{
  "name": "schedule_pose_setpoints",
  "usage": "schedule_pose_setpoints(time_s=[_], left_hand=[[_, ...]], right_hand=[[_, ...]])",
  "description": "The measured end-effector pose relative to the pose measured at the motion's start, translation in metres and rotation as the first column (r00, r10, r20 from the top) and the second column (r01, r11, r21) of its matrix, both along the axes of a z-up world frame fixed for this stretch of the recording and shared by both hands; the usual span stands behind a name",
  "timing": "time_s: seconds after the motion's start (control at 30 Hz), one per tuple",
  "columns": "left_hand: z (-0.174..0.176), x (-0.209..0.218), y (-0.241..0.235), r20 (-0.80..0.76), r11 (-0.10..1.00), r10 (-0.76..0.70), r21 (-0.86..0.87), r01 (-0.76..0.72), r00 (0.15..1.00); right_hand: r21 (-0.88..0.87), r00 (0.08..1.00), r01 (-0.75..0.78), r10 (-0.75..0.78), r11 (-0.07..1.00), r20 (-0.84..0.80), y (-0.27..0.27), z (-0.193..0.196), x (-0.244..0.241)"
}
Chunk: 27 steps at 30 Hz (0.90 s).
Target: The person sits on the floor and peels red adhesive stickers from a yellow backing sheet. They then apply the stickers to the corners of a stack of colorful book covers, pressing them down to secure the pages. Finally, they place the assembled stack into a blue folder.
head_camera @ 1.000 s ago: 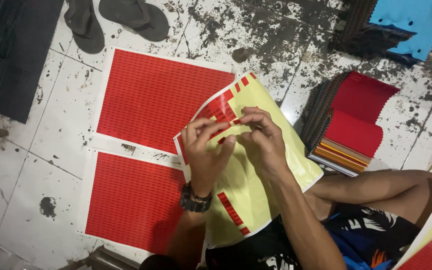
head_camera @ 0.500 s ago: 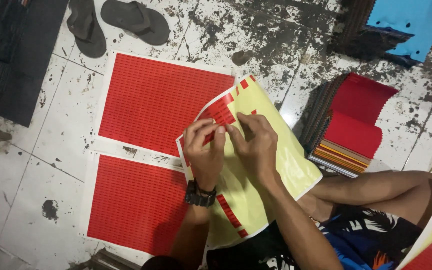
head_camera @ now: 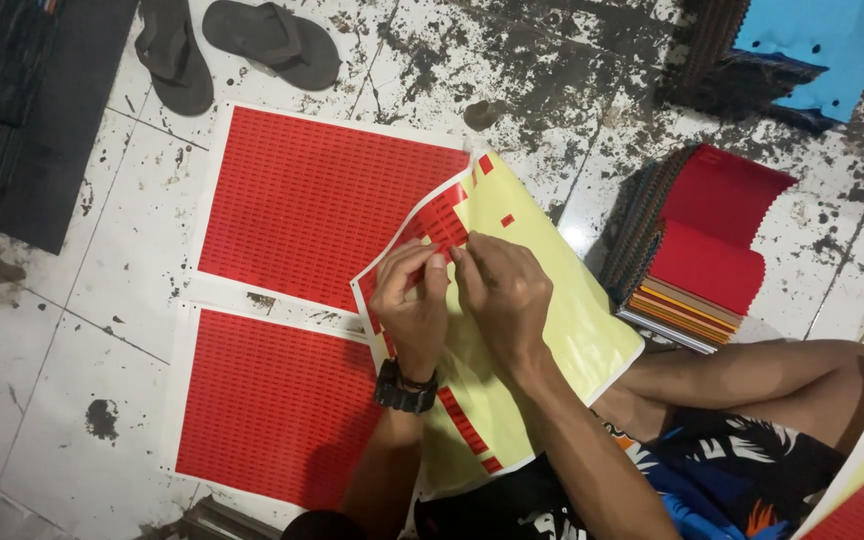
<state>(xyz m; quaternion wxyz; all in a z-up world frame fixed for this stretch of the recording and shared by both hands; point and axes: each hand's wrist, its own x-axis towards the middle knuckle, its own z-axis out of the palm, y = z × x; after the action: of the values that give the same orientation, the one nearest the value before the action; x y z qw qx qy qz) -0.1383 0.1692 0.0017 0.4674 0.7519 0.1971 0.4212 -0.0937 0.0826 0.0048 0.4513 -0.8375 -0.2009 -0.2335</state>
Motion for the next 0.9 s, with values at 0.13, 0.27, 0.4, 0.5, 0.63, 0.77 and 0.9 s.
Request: schedule_pose_setpoints(time_s=[0.13,0.27,0.4,0.5,0.63,0.77,0.9], left_hand=[[0.0,-0.002,-0.001,-0.01,0.998,0.029,-0.058,-0.03,1.0],[-0.006,0.001,-0.001,-0.051,0.991,0.095,-0.093,-0.1,0.994],[-0.004,-0.001,-0.003,-0.043,0.987,0.078,-0.134,-0.083,0.996],[-0.001,-0.006,-0.004,-0.04,0.985,0.043,-0.164,-0.049,0.998],[0.028,-0.001,-0.014,0.054,0.878,-0.069,-0.47,0.086,0.996],[0.019,0.004,-0.009,-0.079,0.872,0.104,-0.471,-0.129,0.991],[0.019,0.007,0.001,-0.051,0.951,0.094,-0.291,-0.105,0.994]], right_hand=[[-0.045,0.998,0.007,-0.004,0.999,0.055,0.0,0.001,0.001],[-0.07,0.997,0.019,-0.013,0.997,0.082,-0.001,0.001,0.0],[0.316,0.955,-0.071,0.156,0.946,-0.254,0.002,0.021,0.001],[0.508,0.779,-0.09,0.378,0.857,-0.5,-0.015,0.008,0.01],[0.677,0.609,-0.126,0.596,0.725,-0.524,-0.018,0.02,0.01],[0.357,0.85,-0.103,0.269,0.928,-0.453,-0.005,0.023,0.012],[0.121,0.966,-0.105,0.13,0.987,-0.225,0.003,0.001,0.013]])
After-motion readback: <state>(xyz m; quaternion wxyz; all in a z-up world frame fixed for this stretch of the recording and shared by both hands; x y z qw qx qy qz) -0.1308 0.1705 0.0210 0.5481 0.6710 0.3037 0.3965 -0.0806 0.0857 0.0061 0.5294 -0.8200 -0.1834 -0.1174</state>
